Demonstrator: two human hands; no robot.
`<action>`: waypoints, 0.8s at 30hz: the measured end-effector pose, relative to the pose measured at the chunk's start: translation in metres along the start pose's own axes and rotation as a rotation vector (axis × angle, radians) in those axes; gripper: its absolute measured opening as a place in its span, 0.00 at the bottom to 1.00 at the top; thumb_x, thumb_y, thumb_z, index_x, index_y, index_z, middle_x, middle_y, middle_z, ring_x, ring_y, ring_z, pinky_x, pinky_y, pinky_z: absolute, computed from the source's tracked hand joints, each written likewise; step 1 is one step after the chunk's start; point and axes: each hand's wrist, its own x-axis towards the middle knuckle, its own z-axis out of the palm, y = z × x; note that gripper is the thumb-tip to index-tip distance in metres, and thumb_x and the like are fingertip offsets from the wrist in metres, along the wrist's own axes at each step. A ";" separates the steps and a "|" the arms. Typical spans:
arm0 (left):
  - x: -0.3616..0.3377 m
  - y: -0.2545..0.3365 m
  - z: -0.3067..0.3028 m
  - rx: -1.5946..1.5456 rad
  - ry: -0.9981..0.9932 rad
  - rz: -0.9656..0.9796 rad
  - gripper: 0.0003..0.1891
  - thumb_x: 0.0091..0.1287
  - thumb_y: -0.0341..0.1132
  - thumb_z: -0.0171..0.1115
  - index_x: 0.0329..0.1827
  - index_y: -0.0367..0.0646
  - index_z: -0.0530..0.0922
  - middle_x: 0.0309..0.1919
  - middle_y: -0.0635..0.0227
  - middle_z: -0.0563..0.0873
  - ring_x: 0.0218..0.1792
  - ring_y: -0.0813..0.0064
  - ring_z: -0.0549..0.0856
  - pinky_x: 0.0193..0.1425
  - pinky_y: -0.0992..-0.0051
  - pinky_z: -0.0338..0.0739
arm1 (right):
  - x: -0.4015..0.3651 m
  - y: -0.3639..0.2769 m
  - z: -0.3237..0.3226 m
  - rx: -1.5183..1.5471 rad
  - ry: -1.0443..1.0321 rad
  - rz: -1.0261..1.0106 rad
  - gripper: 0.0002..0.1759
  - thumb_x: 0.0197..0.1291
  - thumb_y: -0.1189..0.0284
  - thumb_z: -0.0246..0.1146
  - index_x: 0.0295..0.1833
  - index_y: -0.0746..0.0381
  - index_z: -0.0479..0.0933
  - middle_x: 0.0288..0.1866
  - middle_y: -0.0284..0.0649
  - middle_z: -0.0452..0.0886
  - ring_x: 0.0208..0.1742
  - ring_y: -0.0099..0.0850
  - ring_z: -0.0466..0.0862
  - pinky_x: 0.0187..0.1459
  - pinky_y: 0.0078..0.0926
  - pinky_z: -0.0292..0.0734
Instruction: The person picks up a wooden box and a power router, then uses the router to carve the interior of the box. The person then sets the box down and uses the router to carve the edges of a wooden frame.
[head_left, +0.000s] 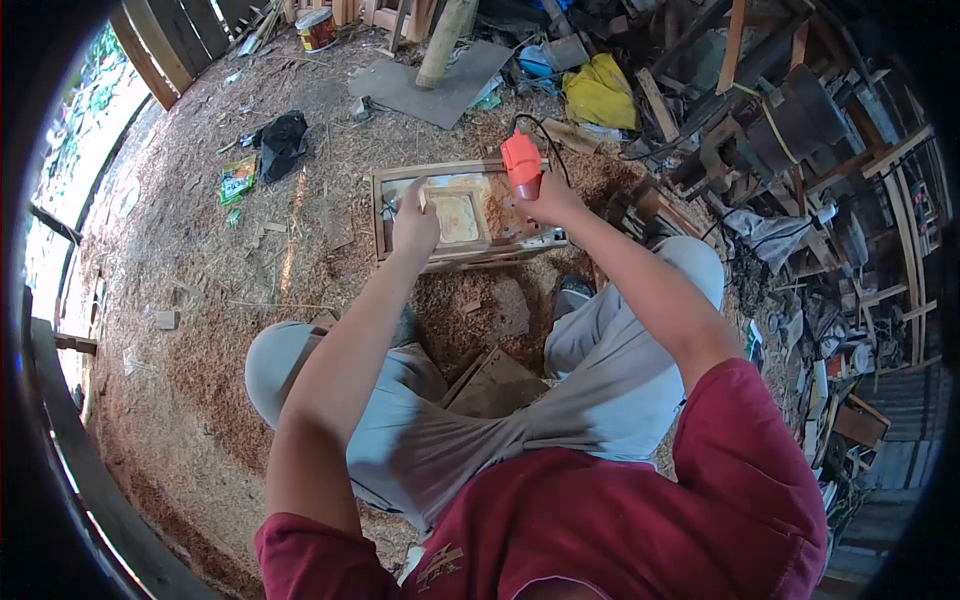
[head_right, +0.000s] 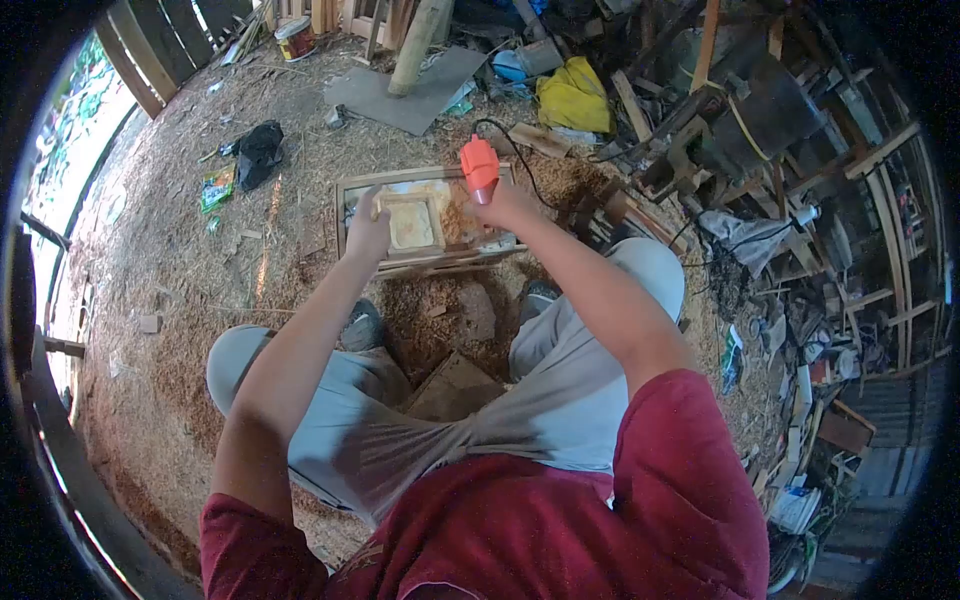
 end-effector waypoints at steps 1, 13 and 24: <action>0.005 -0.006 0.004 0.101 -0.024 0.067 0.23 0.80 0.35 0.56 0.77 0.58 0.74 0.53 0.43 0.89 0.55 0.46 0.89 0.59 0.53 0.81 | 0.005 0.005 0.009 0.061 -0.089 0.025 0.47 0.56 0.45 0.74 0.67 0.71 0.68 0.61 0.62 0.84 0.59 0.56 0.88 0.60 0.48 0.82; 0.026 -0.034 0.023 0.548 -0.191 0.406 0.37 0.75 0.47 0.62 0.84 0.46 0.62 0.53 0.33 0.87 0.54 0.39 0.88 0.63 0.50 0.82 | 0.005 0.012 0.023 0.105 -0.007 -0.012 0.52 0.50 0.44 0.78 0.67 0.71 0.64 0.56 0.60 0.86 0.55 0.55 0.89 0.58 0.50 0.84; 0.006 -0.016 0.021 1.040 -0.290 0.513 0.42 0.78 0.62 0.54 0.85 0.41 0.60 0.82 0.30 0.58 0.82 0.37 0.63 0.85 0.47 0.60 | 0.024 0.020 0.019 0.427 -0.082 0.054 0.45 0.47 0.53 0.79 0.65 0.69 0.73 0.54 0.52 0.87 0.53 0.48 0.90 0.53 0.42 0.85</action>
